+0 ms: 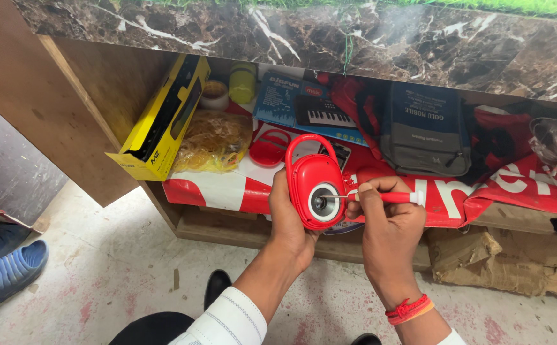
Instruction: The person repairs a red portable Bluetooth speaker at a workbench. They unscrew the speaker grille with a screwdriver, remove the internal circuit board and speaker driver, work on the wiring and components, and reassemble the parts back into the red housing.
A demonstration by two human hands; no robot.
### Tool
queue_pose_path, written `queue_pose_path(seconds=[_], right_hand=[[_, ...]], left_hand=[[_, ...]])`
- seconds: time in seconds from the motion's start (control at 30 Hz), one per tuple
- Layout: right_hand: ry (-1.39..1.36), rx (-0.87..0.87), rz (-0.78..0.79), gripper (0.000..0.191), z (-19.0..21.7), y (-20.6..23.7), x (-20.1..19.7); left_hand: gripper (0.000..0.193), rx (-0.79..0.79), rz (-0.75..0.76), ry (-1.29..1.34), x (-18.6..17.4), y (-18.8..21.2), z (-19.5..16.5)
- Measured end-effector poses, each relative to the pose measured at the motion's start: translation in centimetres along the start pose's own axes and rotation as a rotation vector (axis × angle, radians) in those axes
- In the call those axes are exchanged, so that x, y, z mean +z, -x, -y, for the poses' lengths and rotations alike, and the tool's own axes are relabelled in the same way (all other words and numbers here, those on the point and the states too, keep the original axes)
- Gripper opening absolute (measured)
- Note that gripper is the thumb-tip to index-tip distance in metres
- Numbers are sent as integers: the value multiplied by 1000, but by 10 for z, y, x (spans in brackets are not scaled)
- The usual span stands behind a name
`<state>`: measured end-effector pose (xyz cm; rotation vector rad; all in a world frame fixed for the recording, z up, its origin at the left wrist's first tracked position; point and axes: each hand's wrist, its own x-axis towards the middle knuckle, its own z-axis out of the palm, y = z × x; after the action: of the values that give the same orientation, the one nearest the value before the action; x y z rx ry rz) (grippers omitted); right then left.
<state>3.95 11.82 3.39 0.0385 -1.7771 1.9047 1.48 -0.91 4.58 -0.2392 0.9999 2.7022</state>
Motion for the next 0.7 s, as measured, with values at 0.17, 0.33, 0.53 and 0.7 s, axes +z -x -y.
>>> queue_pose_path(seconds=[0.17, 0.33, 0.53, 0.7], right_hand=[[-7, 3, 4, 10, 0, 0, 0], [-29, 2, 12, 10, 0, -1, 0], [-30, 9, 15, 10, 0, -1, 0], [-37, 6, 15, 10, 0, -1, 0]], left_hand=[[55, 2, -5, -2, 0, 1, 0], [54, 5, -3, -2, 0, 0, 0], [54, 2, -17, -10, 0, 0, 0], [53, 1, -19, -4, 1, 0, -1]])
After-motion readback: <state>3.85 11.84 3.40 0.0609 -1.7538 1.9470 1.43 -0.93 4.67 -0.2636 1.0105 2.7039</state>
